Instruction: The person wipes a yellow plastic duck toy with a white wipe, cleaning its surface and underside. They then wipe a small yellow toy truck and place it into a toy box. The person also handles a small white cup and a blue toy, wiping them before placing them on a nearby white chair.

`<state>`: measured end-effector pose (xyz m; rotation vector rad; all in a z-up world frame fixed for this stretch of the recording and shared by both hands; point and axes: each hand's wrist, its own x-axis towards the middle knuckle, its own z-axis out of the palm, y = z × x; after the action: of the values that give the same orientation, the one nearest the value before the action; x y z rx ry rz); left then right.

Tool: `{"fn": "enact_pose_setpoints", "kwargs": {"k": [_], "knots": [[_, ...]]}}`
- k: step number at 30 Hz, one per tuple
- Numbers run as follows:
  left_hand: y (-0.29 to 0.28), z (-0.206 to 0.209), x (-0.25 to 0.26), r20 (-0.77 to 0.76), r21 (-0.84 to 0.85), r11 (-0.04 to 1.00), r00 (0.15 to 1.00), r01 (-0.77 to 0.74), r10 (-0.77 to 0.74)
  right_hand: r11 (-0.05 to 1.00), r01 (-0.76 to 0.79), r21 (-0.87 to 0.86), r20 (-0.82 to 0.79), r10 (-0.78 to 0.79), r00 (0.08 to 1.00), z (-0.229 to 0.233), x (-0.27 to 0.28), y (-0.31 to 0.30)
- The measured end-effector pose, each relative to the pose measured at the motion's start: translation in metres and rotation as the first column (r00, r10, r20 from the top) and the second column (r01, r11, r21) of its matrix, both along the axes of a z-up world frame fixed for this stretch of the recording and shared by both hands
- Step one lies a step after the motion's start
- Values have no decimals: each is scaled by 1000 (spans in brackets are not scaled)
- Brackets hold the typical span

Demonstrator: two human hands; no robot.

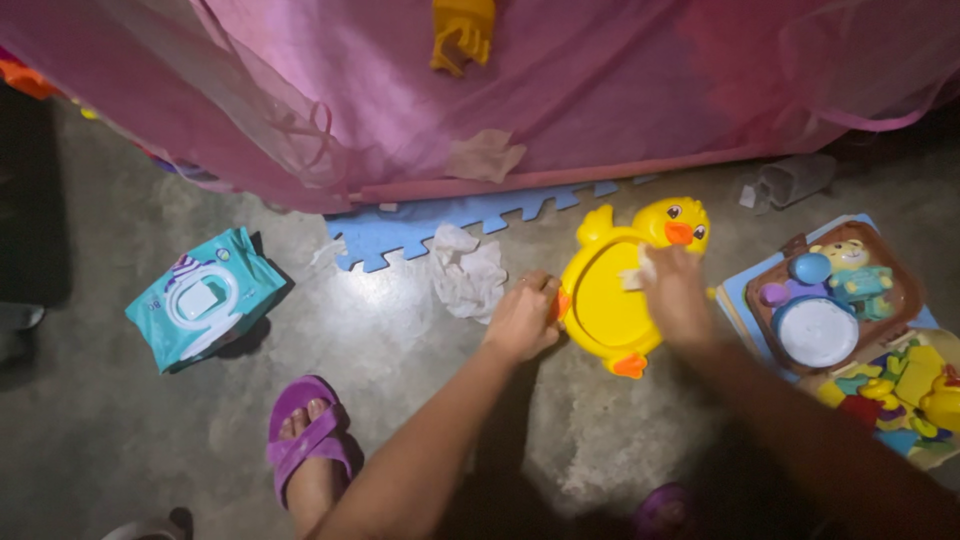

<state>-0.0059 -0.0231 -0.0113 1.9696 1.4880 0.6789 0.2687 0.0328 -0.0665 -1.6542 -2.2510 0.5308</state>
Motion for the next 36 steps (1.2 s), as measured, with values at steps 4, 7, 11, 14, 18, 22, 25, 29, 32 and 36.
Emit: {"fn": "enact_pose_setpoints", "kwargs": {"k": [4,7,11,14,18,22,25,29,32,36], "knots": [[0,1,0,-20,-57,998,999,-26,25,996,-48,69,-261,65,963,0,-33,-23],[-2,-7,8,197,60,989,973,-133,119,998,-31,52,-340,47,939,25,-48,-23],[22,-16,56,648,-525,728,348,-440,678,996,58,73,-347,-29,937,48,-60,-11],[32,-11,71,688,-504,789,389,-351,613,992,125,-26,-480,-122,869,46,-66,2],[41,3,71,669,-443,800,445,-405,596,992,87,-94,-619,-127,775,55,-70,14],[55,18,49,736,-428,799,351,-421,579,998,-70,3,-557,60,829,90,-94,1],[68,50,18,760,-552,777,202,-302,618,948,-270,170,-493,319,809,134,-106,-9],[75,95,-20,838,-515,853,161,-80,521,859,-502,99,221,473,853,220,-82,0],[73,116,-22,851,-426,896,282,-122,443,973,-200,115,522,113,846,283,-80,10],[71,132,-19,829,-366,894,346,-258,439,709,-475,522,467,229,854,333,-88,9]]}}
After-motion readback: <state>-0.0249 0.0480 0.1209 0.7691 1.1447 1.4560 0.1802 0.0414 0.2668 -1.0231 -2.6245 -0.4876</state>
